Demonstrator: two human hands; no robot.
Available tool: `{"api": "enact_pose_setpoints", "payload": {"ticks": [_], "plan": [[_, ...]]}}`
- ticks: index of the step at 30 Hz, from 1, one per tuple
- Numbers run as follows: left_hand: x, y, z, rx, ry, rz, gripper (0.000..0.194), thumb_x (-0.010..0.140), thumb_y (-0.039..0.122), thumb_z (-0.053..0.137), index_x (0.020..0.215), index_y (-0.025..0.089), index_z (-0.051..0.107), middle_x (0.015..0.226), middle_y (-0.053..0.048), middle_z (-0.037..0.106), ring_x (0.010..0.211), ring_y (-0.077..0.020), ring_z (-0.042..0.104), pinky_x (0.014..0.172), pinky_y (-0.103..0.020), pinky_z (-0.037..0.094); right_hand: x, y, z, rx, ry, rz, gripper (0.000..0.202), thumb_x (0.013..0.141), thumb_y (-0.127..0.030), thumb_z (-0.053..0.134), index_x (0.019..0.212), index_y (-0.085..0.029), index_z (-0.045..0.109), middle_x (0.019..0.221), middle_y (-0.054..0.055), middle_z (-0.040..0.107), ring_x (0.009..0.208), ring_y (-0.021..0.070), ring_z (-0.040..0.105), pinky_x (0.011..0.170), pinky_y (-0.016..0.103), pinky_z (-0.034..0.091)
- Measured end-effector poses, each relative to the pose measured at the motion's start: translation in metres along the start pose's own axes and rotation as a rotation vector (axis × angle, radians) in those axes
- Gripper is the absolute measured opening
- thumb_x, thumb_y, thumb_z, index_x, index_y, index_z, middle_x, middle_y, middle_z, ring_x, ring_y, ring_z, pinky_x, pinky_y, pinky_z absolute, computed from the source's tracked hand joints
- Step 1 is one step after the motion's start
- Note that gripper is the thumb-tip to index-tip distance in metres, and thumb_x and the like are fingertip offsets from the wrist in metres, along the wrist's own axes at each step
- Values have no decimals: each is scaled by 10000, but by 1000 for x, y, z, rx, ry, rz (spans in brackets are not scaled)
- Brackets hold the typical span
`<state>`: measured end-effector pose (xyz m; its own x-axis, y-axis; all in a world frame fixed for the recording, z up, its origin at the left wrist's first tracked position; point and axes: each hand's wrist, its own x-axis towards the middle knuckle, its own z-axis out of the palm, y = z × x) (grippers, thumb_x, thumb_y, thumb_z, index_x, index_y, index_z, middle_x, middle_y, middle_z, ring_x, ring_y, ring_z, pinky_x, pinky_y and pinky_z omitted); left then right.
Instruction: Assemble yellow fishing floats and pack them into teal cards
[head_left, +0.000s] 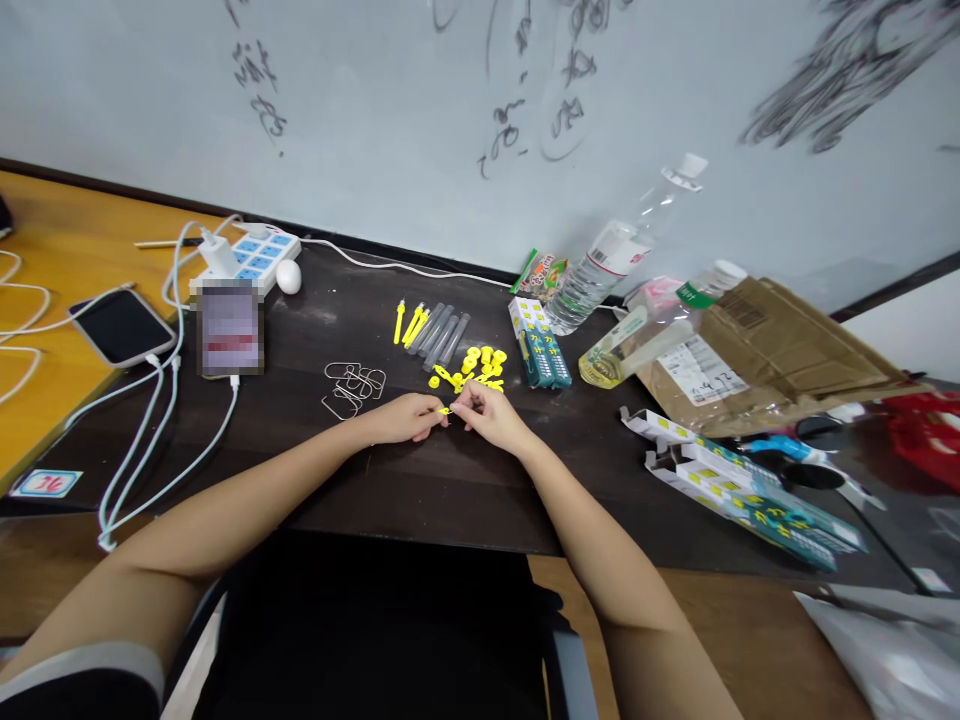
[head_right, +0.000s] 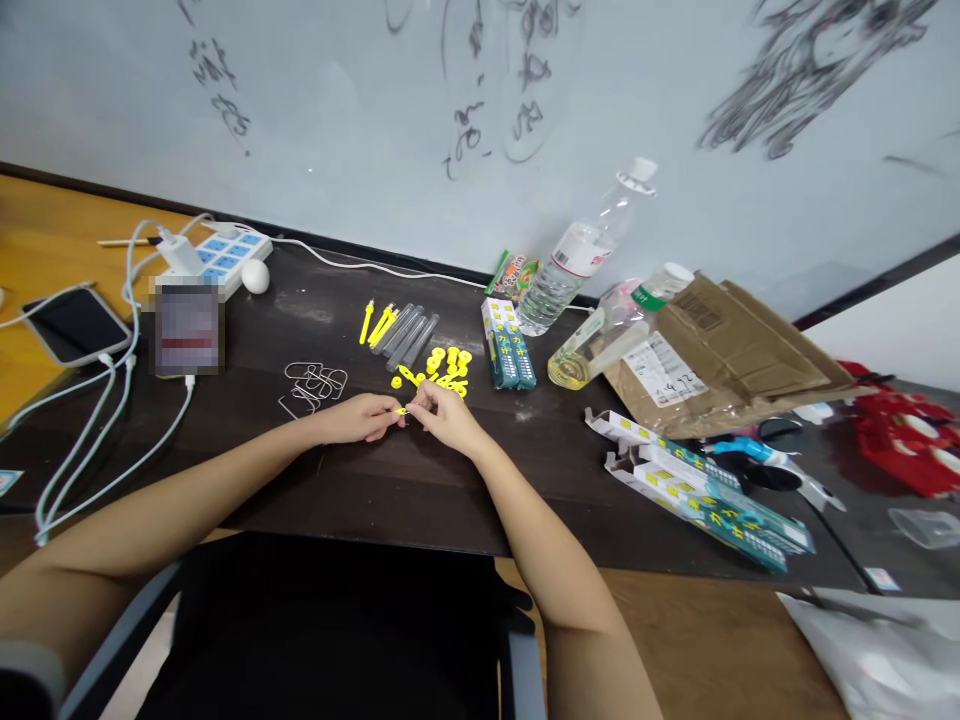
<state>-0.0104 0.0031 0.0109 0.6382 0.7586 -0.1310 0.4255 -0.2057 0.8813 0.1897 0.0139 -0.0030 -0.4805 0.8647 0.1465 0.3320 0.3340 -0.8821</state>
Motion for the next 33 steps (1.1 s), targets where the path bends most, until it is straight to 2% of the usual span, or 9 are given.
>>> {"api": "enact_pose_setpoints", "payload": {"ticks": [9, 14, 18, 22, 25, 33], "plan": [[-5, 12, 4, 82, 54, -5, 267, 890, 343, 386, 860, 147, 565, 460, 67, 448, 445, -96, 432, 520, -208, 358, -2, -9, 2, -16, 8, 1, 256, 840, -410, 575, 740, -182, 516, 668, 4, 603, 527, 95, 534, 501, 223, 443], [-3, 9, 8, -1, 11, -51, 220, 908, 360, 361, 811, 184, 451, 484, 73, 464, 382, -75, 378, 452, -196, 317, -1, -15, 2, 97, -17, 10, 281, 813, -430, 615, 733, -185, 505, 638, 3, 616, 548, 106, 567, 540, 235, 464], [-2, 8, 7, -49, -63, -90, 209, 906, 375, 366, 826, 195, 433, 509, 78, 453, 362, -69, 344, 421, -194, 284, 0, -12, -6, 135, -93, 32, 282, 793, -428, 643, 746, -178, 522, 629, 4, 620, 557, 110, 572, 572, 245, 474], [-6, 15, 1, 124, 11, -6, 228, 890, 350, 395, 753, 178, 454, 615, 24, 524, 539, -101, 463, 545, -220, 357, -3, -12, -15, 18, -161, 7, 252, 800, -407, 640, 763, -172, 559, 658, 4, 604, 599, 112, 558, 588, 237, 453], [-9, 21, -3, 217, 52, 13, 237, 887, 343, 387, 746, 174, 472, 670, 9, 536, 630, -124, 494, 615, -241, 373, -5, -16, -17, -104, -167, -32, 219, 827, -386, 608, 788, -172, 590, 674, -4, 575, 619, 110, 529, 581, 226, 423], [-8, 16, -4, 167, 28, -3, 233, 884, 342, 388, 780, 172, 508, 602, 32, 494, 568, -117, 462, 598, -236, 367, -8, -29, -10, -425, -96, -175, 123, 873, -265, 530, 784, -192, 573, 693, 2, 566, 640, 128, 504, 602, 238, 361]]}}
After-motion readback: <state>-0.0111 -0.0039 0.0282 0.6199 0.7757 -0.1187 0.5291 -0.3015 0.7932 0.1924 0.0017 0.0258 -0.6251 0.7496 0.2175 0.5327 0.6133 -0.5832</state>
